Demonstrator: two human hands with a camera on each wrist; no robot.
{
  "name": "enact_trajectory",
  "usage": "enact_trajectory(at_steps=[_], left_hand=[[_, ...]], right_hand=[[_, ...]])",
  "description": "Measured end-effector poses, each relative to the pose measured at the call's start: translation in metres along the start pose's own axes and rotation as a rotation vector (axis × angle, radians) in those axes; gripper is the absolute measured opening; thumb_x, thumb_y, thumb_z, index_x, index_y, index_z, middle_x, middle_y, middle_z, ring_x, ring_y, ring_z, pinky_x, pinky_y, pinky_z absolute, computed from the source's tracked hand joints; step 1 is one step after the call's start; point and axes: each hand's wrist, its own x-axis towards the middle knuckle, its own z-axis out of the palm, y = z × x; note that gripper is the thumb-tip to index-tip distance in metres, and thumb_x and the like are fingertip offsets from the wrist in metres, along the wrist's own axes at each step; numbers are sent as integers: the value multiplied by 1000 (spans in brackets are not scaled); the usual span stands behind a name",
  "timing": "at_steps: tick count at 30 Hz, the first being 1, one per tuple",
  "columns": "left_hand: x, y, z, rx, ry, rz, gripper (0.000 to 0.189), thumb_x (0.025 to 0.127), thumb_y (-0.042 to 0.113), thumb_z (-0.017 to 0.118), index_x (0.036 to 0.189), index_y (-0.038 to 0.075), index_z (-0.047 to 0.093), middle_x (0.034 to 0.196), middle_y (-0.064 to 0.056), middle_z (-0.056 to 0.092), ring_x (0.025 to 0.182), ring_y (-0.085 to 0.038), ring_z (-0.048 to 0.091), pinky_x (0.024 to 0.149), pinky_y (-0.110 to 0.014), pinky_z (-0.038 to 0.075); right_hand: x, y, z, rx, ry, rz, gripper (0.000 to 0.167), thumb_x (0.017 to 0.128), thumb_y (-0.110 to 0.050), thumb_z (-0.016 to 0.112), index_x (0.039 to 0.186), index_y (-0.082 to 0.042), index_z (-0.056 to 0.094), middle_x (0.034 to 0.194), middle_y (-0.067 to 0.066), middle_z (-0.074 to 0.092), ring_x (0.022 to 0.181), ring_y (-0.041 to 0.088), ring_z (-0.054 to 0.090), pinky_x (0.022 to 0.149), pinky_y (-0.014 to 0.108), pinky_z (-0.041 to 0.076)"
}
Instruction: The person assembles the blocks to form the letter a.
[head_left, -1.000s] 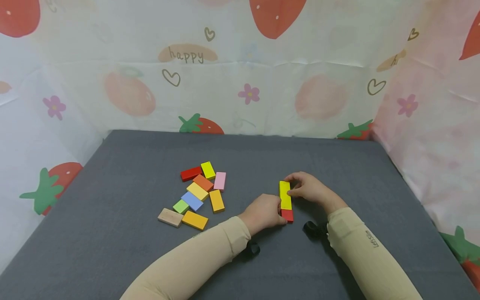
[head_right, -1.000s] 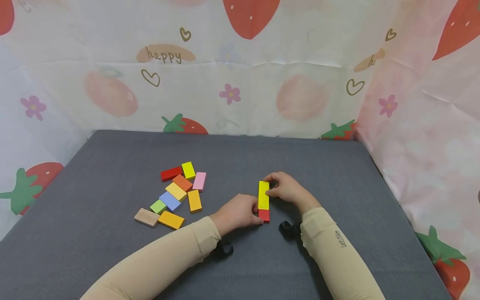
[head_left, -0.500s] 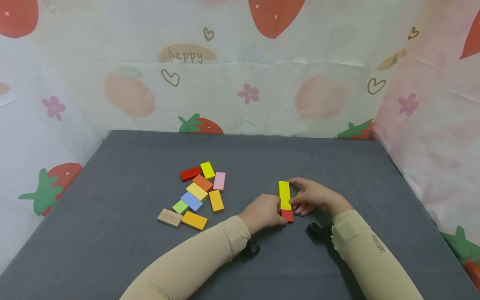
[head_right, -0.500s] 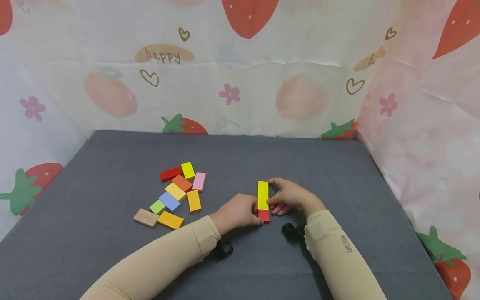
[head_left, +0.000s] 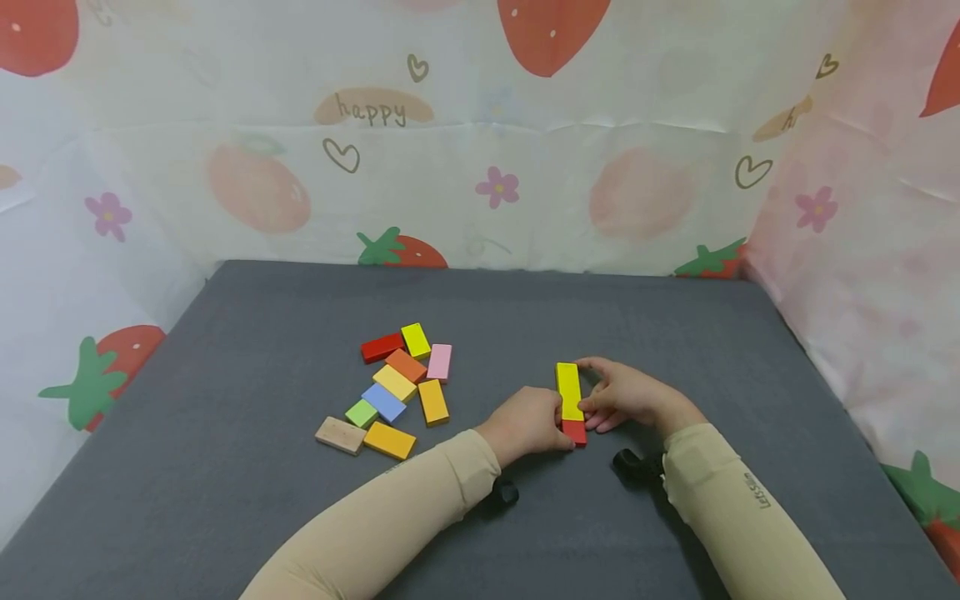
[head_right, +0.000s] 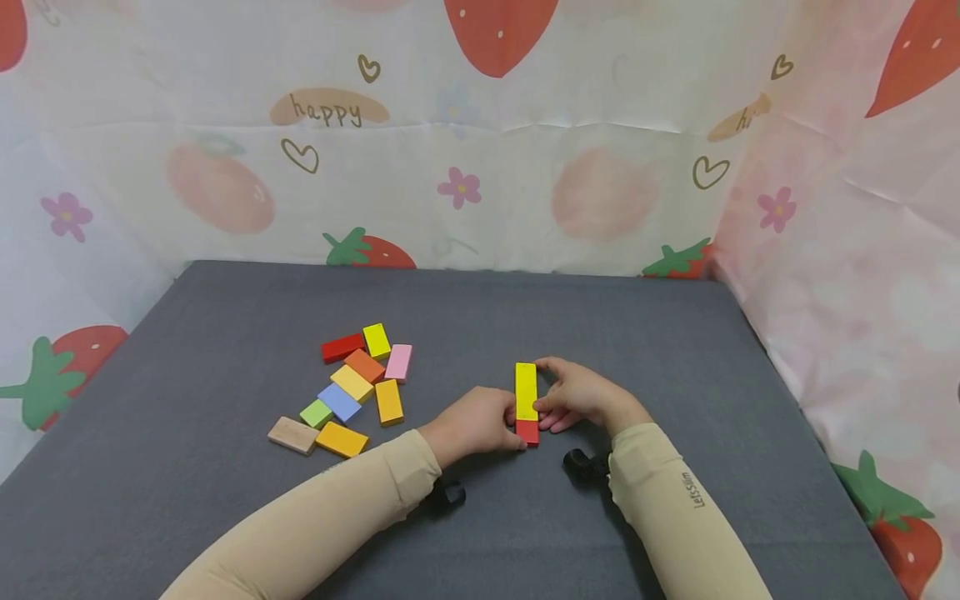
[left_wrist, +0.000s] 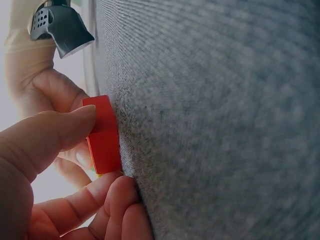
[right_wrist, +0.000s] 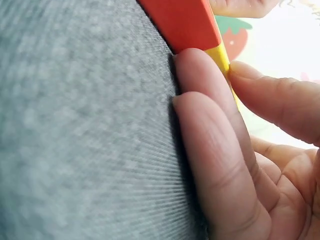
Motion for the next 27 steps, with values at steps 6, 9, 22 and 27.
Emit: enact_trajectory(at_steps=[6, 9, 22, 27], left_hand=[[0, 2, 1, 12, 11, 3, 27, 80, 31, 80, 87, 13, 62, 69, 3, 53, 61, -12, 47, 57, -21, 37], [0, 2, 1, 7, 4, 0, 28, 80, 32, 80, 84, 13, 61, 68, 3, 52, 61, -12, 47, 56, -21, 37], [-1, 1, 0, -8, -10, -6, 28, 79, 33, 80, 85, 13, 61, 68, 3, 52, 61, -12, 48, 55, -21, 37], [-4, -3, -3, -32, -23, 0, 29, 79, 34, 81, 81, 15, 58, 66, 3, 48, 59, -12, 46, 53, -22, 34]], right_hand=[[-1, 1, -2, -10, -7, -13, 77, 91, -9, 66, 152, -12, 19, 81, 10, 66, 62, 15, 66, 63, 31, 58], [-1, 2, -2, -10, -10, -21, 77, 91, -10, 67, 152, -11, 20, 80, 9, 66, 62, 15, 66, 62, 31, 58], [-1, 0, 0, -17, 19, -21, 79, 90, -17, 69, 152, -14, 21, 76, 8, 65, 60, 16, 64, 61, 31, 58], [0, 0, 3, -11, 52, -6, 74, 91, -20, 69, 150, -16, 24, 74, 9, 66, 58, 17, 64, 60, 31, 58]])
